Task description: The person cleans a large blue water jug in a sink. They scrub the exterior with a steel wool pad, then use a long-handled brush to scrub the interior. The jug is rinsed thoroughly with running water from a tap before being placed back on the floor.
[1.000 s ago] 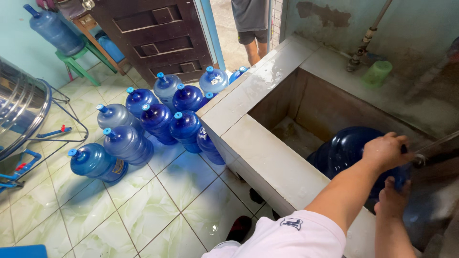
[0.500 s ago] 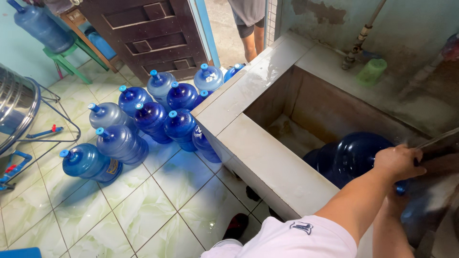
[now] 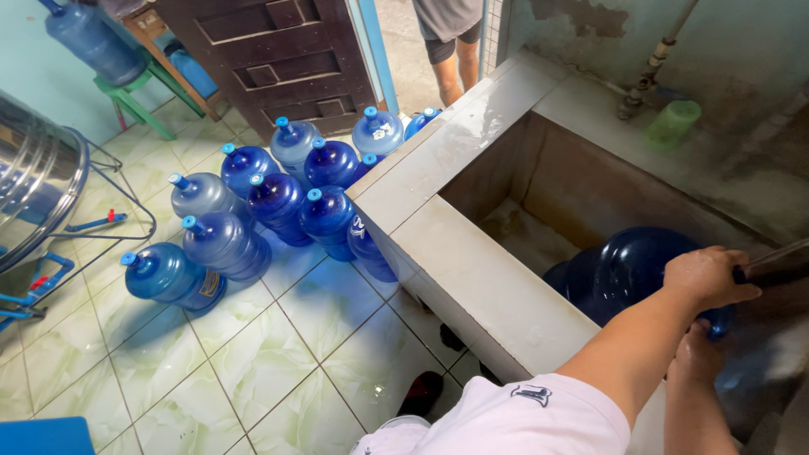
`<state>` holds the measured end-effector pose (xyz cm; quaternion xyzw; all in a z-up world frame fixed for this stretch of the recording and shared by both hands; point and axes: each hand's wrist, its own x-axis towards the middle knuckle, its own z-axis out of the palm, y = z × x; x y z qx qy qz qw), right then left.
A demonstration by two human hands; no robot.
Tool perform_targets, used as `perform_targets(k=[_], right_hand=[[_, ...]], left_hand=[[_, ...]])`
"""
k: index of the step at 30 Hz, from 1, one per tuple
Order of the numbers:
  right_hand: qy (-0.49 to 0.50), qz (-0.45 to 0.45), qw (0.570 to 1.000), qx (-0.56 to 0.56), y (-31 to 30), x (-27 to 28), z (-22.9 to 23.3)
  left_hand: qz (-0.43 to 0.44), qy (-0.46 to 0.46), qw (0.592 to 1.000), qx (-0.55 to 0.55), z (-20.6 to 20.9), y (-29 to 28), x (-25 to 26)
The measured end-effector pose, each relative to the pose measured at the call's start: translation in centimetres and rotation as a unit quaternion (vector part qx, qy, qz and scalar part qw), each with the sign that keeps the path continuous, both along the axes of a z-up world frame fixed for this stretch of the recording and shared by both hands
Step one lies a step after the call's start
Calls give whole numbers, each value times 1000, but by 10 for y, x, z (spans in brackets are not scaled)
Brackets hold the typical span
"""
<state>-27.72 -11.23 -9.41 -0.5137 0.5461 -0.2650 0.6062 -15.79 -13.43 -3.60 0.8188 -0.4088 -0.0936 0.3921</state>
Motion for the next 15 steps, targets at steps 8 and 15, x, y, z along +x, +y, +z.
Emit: perform_targets(k=[8, 15], right_hand=[[-5, 5, 1000, 11, 9, 4, 3], [-4, -1, 1000, 18, 14, 1, 8]], left_hand=[[-2, 17, 1000, -1, 0, 3, 4], [-3, 6, 1000, -14, 2, 8, -1]])
